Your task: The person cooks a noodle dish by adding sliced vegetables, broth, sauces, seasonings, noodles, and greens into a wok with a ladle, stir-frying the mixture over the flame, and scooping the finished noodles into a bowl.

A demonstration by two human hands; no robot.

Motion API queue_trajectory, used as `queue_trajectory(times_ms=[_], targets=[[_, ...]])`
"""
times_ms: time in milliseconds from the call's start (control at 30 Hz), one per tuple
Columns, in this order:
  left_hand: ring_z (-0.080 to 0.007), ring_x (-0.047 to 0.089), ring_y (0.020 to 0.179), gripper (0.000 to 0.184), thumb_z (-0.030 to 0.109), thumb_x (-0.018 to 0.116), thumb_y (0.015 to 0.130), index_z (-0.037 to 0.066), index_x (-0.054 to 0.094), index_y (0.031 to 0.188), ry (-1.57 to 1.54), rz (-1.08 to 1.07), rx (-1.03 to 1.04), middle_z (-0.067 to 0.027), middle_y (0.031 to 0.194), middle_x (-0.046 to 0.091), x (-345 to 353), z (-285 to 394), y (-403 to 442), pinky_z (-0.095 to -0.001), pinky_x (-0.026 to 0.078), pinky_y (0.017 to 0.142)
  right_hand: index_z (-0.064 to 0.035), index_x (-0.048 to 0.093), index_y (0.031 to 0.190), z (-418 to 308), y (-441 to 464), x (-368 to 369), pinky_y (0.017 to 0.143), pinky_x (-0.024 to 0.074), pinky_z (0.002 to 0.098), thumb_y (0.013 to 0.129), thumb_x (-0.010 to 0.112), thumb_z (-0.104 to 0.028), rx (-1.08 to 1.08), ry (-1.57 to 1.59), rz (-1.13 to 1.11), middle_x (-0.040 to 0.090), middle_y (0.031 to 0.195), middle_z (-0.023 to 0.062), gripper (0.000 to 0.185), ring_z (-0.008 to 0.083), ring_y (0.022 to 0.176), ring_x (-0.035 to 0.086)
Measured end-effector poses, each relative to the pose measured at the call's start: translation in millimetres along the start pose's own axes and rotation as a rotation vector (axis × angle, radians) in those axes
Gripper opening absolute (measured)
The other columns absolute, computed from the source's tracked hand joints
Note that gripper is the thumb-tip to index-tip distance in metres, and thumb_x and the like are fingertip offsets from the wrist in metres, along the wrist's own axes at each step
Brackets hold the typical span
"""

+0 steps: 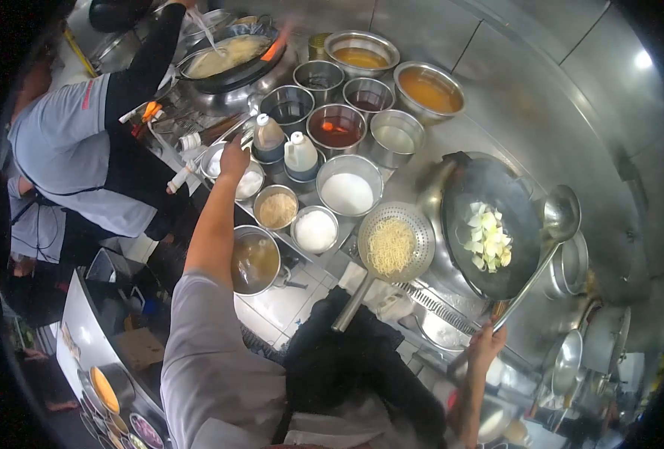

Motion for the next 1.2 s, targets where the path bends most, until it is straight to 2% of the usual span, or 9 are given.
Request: queue_trajectory(times_ms=[100,233,500,667,767,867,967,1100,1200], targets=[[-0.038,0.059,0.091,0.02,0.014,0.055,0.081,0.005,0.063,0.097,0.093,-0.063,0.072,-0.0213,0.099,0.057,19.5,-6.7,21.9,-0.045,0.049,0.079,-0.0053,0.05,0.106,-15.5,-8.2,16.8,0.034,0.0338,0.0205,0.091,0.054,-0.015,-0.006,0.003,-0.002,0.046,0.061,-0.001,0.019,0.0062,0.039,0.041],[-0.0398,0.059,0.081,0.011,0.012,0.055,0.081,0.003,0.06,0.083,0.007,0.169,0.216,-0.021,0.087,0.058,-15.1,-14.6,21.7,-0.0468,0.048,0.069,-0.0053,0.051,0.106,-19.3,-11.9,21.8,0.035,0.0342,0.0204,0.09,0.055,-0.015,-0.016,-0.012,0.007,0.046,0.061,-0.0014,0.019,0.0059,0.039,0.041],[-0.0374,0.061,0.07,0.02,0.017,0.059,0.084,-0.002,0.064,0.089,-0.239,0.211,0.064,-0.021,0.075,0.062,-91.6,-92.9,-18.1,-0.0411,0.046,0.065,-0.0035,0.049,0.11,-46.0,-20.8,62.8,0.034,0.03,0.0191,0.089,0.053,-0.009,-0.055,-0.062,-0.038,0.044,0.061,-0.0024,0.021,0.0036,0.041,0.039],[-0.0361,0.06,0.069,0.019,0.014,0.056,0.086,-0.002,0.065,0.092,-0.315,0.267,0.098,-0.0198,0.074,0.062,-133.7,-71.6,-41.9,-0.0397,0.045,0.064,-0.003,0.05,0.109,-42.5,-15.3,73.9,0.034,0.0315,0.0193,0.09,0.055,-0.012,-0.089,-0.021,-0.108,0.046,0.062,-0.0014,0.022,0.0053,0.039,0.04],[-0.0338,0.061,0.07,0.018,0.014,0.057,0.086,-0.001,0.065,0.091,-0.192,0.463,0.233,-0.0191,0.076,0.063,-160.2,-51.6,-66.6,-0.0381,0.046,0.065,-0.0017,0.05,0.111,-53.1,-18.6,83.4,0.034,0.0313,0.0196,0.09,0.054,-0.01,-0.127,-0.009,-0.151,0.045,0.061,-0.0012,0.023,0.0054,0.04,0.04],[-0.0281,0.062,0.068,0.016,0.013,0.058,0.087,-0.001,0.065,0.091,-0.097,0.423,0.283,-0.0178,0.077,0.064,-151.5,-69.8,-77.1,-0.0352,0.047,0.063,-0.0012,0.049,0.112,-58.2,-15.6,86.1,0.035,0.0309,0.0196,0.09,0.054,-0.01,-0.165,-0.044,-0.133,0.045,0.061,-0.0008,0.024,0.0057,0.04,0.04],[-0.0219,0.061,0.065,0.016,0.013,0.059,0.088,-0.002,0.064,0.089,-0.388,0.442,-0.033,-0.0156,0.076,0.064,-163.4,-55.0,-97.1,-0.0322,0.047,0.061,-0.001,0.048,0.113,-72.5,-17.8,92.3,0.036,0.0308,0.0197,0.09,0.053,-0.01,-0.132,-0.083,-0.126,0.046,0.063,-0.0003,0.025,0.0059,0.041,0.04],[-0.0167,0.056,0.058,0.021,0.018,0.059,0.089,-0.002,0.063,0.084,-0.567,0.339,0.012,-0.0148,0.069,0.063,-122.2,-40.2,-109.8,-0.0296,0.045,0.057,-0.0003,0.047,0.114,-74.9,-14.9,96.0,0.035,0.0307,0.0206,0.09,0.053,-0.008,-0.152,-0.055,-0.139,0.046,0.062,0.0003,0.026,0.0065,0.04,0.04],[-0.0285,0.06,0.056,0.02,0.015,0.058,0.088,-0.004,0.059,0.082,-0.504,0.213,0.053,-0.0206,0.067,0.06,-80.1,-34.2,-111.1,-0.0345,0.045,0.054,0.0016,0.046,0.113,-84.7,-16.8,104.9,0.034,0.0306,0.0218,0.089,0.052,-0.006,-0.139,-0.012,-0.118,0.045,0.059,0.0012,0.027,0.0074,0.038,0.039]])
Point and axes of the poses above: each hand's wrist, its own y-axis towards the middle knuckle, its own x-axis out of the palm, z = x × y, the point moved 4 cm from there along y, towards the middle knuckle
